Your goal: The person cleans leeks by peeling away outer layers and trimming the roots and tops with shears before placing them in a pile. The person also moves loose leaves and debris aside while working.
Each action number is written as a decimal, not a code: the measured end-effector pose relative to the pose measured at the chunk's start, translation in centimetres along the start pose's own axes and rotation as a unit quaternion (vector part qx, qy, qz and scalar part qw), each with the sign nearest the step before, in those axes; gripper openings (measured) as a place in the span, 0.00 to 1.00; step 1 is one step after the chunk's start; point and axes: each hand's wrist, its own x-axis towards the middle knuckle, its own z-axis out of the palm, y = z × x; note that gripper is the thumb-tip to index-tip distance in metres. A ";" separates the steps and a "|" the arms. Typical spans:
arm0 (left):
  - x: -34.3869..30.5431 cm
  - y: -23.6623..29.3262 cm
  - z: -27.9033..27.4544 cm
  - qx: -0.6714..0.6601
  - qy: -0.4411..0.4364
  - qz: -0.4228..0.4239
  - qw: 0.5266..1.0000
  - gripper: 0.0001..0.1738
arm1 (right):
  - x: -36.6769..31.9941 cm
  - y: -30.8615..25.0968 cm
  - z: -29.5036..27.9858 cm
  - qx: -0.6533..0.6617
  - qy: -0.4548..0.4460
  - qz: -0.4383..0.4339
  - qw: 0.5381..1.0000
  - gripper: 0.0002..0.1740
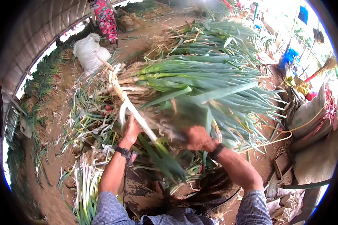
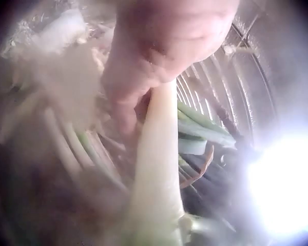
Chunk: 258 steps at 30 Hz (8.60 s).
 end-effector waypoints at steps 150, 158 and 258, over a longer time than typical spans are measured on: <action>1.5 -9.3 -0.2 -0.168 0.058 0.021 0.984 0.23 | -7.8 3.8 -5.1 0.141 -0.209 0.142 0.957 0.36; 2.9 -9.7 -8.2 -0.209 0.185 0.098 0.955 0.14 | -8.5 4.0 -4.0 -0.021 -0.229 0.124 0.965 0.29; -3.3 -9.3 -0.9 -0.079 0.060 0.026 0.995 0.14 | 2.9 0.3 5.0 -0.068 -0.083 0.040 0.993 0.30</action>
